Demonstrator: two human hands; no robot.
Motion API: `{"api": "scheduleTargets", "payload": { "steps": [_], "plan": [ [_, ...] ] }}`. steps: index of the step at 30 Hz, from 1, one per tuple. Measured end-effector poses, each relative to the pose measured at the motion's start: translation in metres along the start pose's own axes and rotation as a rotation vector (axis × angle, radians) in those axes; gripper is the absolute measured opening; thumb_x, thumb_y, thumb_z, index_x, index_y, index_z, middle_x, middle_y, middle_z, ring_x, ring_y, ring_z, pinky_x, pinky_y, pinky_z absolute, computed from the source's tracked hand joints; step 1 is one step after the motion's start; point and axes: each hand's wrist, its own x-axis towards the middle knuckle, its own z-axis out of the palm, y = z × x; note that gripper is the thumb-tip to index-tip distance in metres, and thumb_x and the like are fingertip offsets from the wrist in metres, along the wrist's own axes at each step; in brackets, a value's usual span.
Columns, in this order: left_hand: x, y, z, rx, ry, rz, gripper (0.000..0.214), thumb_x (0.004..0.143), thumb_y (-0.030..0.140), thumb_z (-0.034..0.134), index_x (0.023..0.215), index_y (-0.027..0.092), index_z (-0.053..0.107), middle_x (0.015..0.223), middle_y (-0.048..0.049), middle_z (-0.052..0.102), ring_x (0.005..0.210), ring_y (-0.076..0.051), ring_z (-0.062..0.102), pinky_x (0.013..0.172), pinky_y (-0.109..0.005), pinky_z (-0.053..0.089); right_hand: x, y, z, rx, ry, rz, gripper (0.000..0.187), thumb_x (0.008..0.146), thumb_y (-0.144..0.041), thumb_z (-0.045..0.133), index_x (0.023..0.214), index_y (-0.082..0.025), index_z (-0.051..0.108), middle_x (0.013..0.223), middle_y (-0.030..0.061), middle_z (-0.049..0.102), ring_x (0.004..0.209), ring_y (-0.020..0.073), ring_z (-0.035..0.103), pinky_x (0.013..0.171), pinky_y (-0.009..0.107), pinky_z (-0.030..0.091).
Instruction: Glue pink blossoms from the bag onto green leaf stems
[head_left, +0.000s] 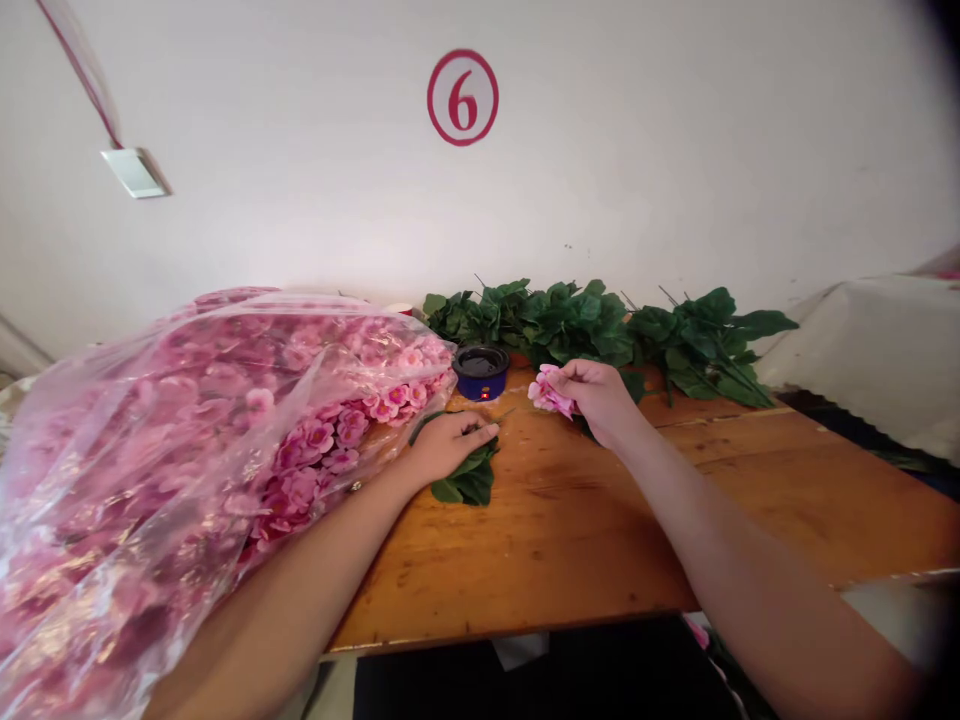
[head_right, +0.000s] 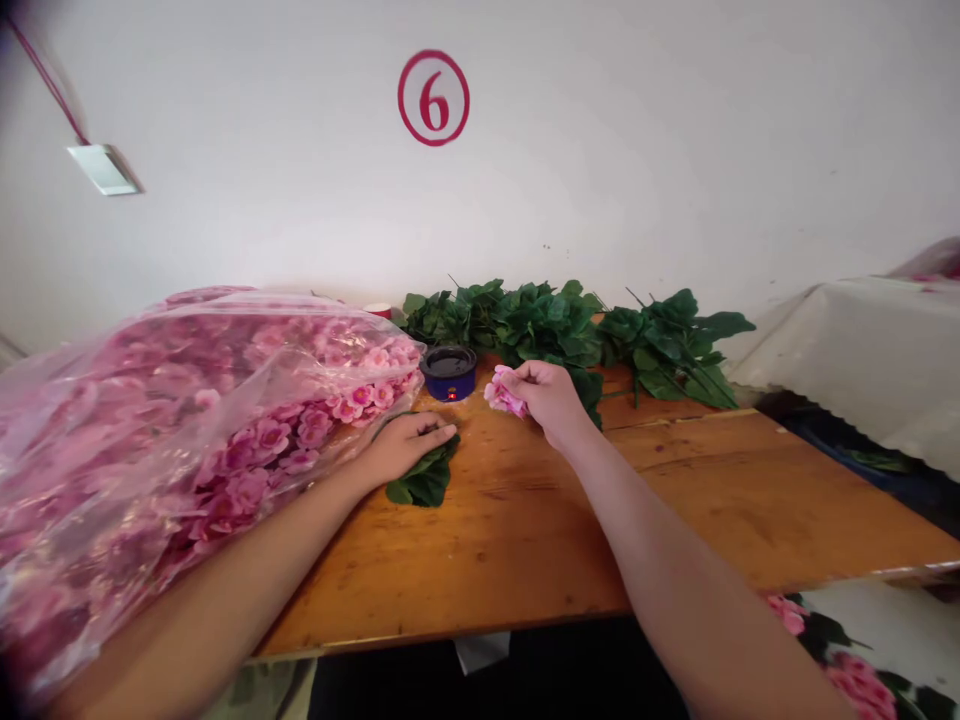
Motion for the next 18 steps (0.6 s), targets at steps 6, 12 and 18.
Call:
{"api": "scheduleTargets", "payload": {
  "steps": [6,12,18],
  "plan": [
    [0.001,0.005,-0.003,-0.010,-0.050,-0.050,0.052,0.090,0.061,0.036,0.084,0.017,0.064,0.081,-0.0015,0.066,0.076,-0.016,0.059,0.068,-0.025,0.043,0.006,0.009,-0.010,0.088,-0.042,0.078,0.037,0.066,-0.044,0.080,0.061,-0.019,0.054,0.067,0.0054,0.067,0.059,0.0158,0.061,0.059,0.031,0.049],
    [0.002,0.005,-0.002,-0.004,-0.061,-0.070,0.050,0.090,0.060,0.038,0.088,0.018,0.065,0.087,-0.0021,0.067,0.081,-0.017,0.059,0.070,-0.025,0.045,0.009,0.014,-0.012,-0.029,0.048,0.092,0.038,0.063,-0.048,0.080,0.062,-0.018,0.056,0.061,0.0024,0.063,0.054,0.0130,0.056,0.050,0.026,0.043],
    [0.002,0.008,-0.003,0.057,-0.060,-0.063,0.051,0.090,0.061,0.037,0.081,0.018,0.063,0.077,-0.0009,0.063,0.073,-0.015,0.056,0.063,-0.024,0.042,0.005,0.010,-0.006,-0.033,0.036,0.153,0.038,0.062,-0.046,0.079,0.062,-0.018,0.054,0.059,0.0008,0.063,0.049,0.0096,0.052,0.046,0.023,0.039]
  ]
}}
